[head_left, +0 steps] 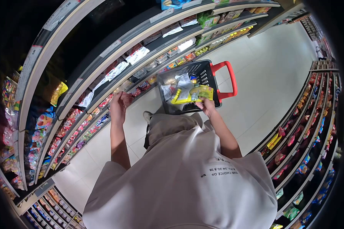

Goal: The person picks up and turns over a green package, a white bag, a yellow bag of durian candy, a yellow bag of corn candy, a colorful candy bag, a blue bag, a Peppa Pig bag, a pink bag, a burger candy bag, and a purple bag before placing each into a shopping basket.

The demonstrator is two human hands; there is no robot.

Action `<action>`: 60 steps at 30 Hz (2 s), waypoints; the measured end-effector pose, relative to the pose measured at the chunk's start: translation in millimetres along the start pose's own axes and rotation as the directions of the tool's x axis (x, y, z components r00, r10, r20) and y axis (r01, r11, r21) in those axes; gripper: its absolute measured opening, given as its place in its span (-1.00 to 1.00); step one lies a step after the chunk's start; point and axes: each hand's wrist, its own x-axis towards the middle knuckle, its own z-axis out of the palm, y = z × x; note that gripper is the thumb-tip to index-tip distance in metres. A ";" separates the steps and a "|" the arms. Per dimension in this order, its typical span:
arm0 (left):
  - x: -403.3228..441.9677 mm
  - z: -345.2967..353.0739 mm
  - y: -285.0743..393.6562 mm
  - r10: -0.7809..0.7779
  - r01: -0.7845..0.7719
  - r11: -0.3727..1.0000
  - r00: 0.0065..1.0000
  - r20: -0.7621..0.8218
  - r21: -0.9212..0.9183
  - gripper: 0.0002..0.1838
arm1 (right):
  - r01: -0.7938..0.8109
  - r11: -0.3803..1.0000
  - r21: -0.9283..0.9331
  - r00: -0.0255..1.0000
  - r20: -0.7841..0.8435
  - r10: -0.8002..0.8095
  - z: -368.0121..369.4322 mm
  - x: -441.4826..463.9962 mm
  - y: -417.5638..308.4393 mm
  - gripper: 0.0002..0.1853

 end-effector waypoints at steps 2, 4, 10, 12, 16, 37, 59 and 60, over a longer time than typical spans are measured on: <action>-10.9 4.2 -6.5 -0.014 0.014 1.000 0.999 -0.041 -0.007 -0.73 | 0.031 0.999 0.009 0.998 -0.060 -0.030 -5.0 17.5 23.8 -0.70; -24.5 10.8 -17.4 -0.025 0.024 0.999 0.999 -0.026 -0.040 -0.70 | 0.018 0.999 -0.032 0.996 -0.084 -0.021 -8.3 35.6 34.2 -0.70; -48.9 13.1 -25.8 -0.188 0.180 0.978 0.980 0.066 0.106 -0.73 | -0.046 0.994 0.102 0.998 -0.036 0.050 11.5 72.4 40.6 -0.69; -53.6 0.3 -19.9 -0.167 0.158 0.976 0.985 0.051 0.151 -0.73 | -0.130 0.970 0.204 0.991 0.052 0.122 11.3 90.1 48.0 -0.66; -58.9 -34.7 1.6 -0.113 0.110 0.973 0.994 0.005 0.201 -0.72 | -0.296 0.933 0.205 0.946 0.198 0.257 -0.6 126.5 75.2 -0.66; -34.8 -215.4 172.8 0.813 -0.472 0.532 0.516 -0.269 0.703 -0.86 | 0.955 0.275 -0.113 0.205 0.920 -0.335 482.5 -185.2 62.2 -0.78; -46.1 -172.5 196.1 0.454 -0.362 0.852 0.871 0.189 -0.379 -0.30 | 0.998 0.006 0.062 -0.046 0.801 -0.597 448.9 -316.7 68.2 -0.55; -43.8 -161.6 181.9 0.413 -0.255 0.856 0.861 0.298 -0.450 -0.25 | 0.996 -0.038 0.080 -0.088 0.820 -0.565 437.5 -317.5 74.7 -0.52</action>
